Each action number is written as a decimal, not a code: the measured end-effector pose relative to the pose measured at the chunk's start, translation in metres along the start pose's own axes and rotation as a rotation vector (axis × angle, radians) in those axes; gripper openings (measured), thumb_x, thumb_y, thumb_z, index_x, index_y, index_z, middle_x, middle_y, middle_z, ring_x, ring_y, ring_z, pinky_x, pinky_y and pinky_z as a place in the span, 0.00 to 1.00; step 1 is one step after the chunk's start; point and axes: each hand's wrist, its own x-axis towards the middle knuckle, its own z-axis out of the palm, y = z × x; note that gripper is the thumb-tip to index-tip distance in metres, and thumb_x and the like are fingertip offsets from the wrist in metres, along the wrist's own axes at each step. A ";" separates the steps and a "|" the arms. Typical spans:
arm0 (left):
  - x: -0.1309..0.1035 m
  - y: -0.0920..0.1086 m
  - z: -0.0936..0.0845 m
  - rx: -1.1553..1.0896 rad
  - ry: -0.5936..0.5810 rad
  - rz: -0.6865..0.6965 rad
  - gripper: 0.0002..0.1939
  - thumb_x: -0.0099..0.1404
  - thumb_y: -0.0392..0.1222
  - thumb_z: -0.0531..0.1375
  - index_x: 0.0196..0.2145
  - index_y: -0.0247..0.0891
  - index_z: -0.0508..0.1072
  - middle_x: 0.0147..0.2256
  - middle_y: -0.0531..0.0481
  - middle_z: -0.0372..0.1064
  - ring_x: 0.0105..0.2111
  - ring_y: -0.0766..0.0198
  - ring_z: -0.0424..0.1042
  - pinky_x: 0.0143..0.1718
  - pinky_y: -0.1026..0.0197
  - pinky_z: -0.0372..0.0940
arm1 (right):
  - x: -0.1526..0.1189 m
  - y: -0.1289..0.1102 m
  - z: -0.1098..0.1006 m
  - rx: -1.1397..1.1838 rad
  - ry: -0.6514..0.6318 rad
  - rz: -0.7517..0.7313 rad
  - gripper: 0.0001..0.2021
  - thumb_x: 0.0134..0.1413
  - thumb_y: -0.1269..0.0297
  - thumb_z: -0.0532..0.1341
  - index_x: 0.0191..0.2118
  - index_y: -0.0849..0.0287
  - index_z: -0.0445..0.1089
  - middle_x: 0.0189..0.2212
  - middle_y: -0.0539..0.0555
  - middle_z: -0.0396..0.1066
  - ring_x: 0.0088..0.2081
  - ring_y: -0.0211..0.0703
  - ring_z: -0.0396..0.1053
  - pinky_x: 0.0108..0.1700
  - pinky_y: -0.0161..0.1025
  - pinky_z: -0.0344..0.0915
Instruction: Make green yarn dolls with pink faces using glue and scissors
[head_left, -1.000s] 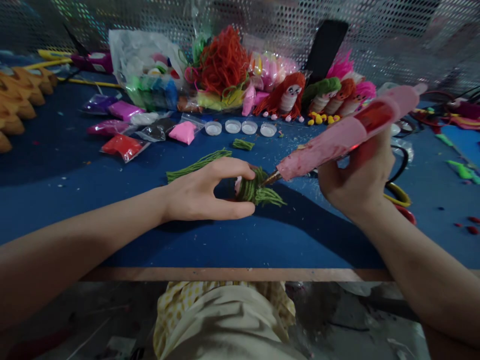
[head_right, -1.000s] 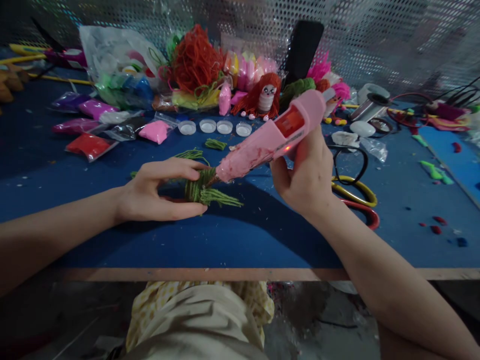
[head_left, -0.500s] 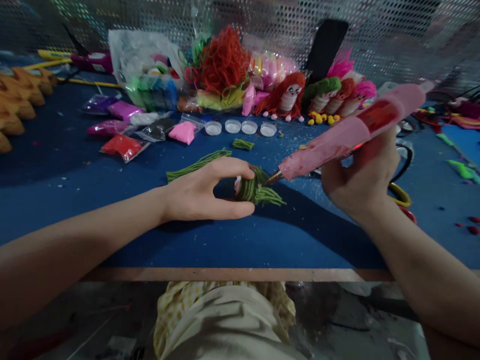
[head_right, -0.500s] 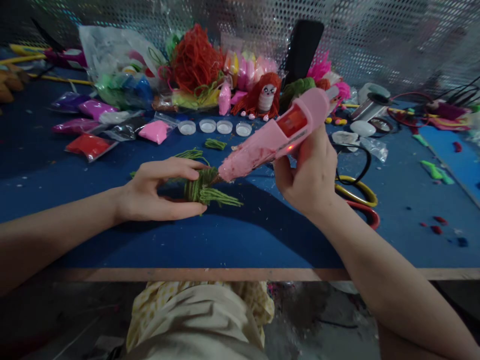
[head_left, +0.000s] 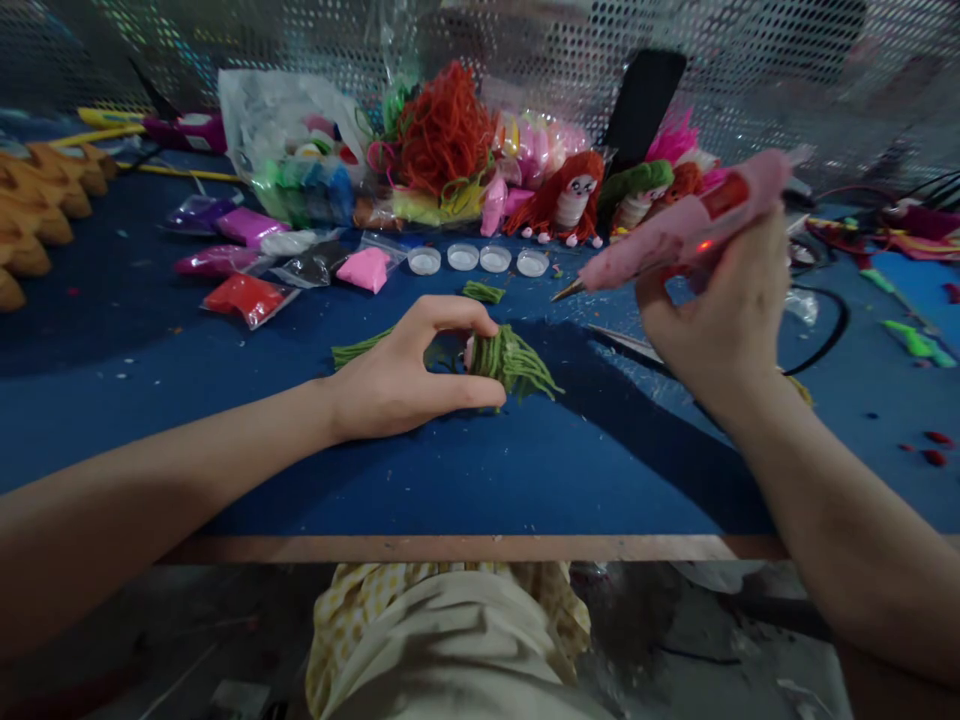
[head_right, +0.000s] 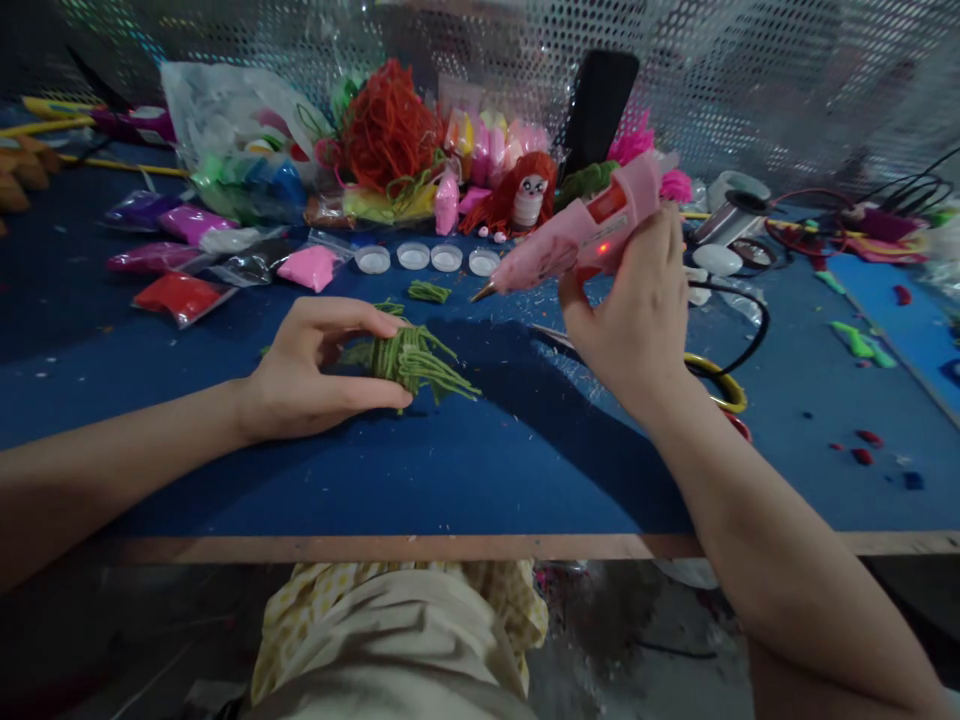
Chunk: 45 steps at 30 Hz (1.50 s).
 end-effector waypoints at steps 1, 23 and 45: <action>0.002 0.002 0.000 0.016 0.003 0.084 0.11 0.67 0.45 0.68 0.47 0.49 0.75 0.51 0.49 0.68 0.49 0.59 0.76 0.52 0.54 0.73 | 0.002 0.004 0.004 0.011 -0.074 0.070 0.29 0.59 0.60 0.64 0.62 0.66 0.60 0.56 0.76 0.69 0.59 0.68 0.69 0.58 0.63 0.67; 0.009 0.042 0.013 0.082 0.025 -0.084 0.05 0.73 0.34 0.60 0.42 0.40 0.77 0.46 0.46 0.65 0.54 0.61 0.68 0.56 0.56 0.67 | -0.006 -0.100 -0.044 0.536 0.016 -0.372 0.09 0.54 0.69 0.73 0.40 0.48 0.80 0.29 0.51 0.76 0.42 0.51 0.69 0.43 0.48 0.65; 0.010 0.014 0.002 0.221 0.067 0.032 0.03 0.69 0.38 0.64 0.39 0.42 0.79 0.50 0.44 0.61 0.45 0.61 0.71 0.51 0.53 0.74 | 0.010 -0.070 -0.034 1.268 -0.139 0.232 0.04 0.52 0.63 0.74 0.30 0.50 0.79 0.25 0.48 0.78 0.29 0.42 0.74 0.39 0.46 0.74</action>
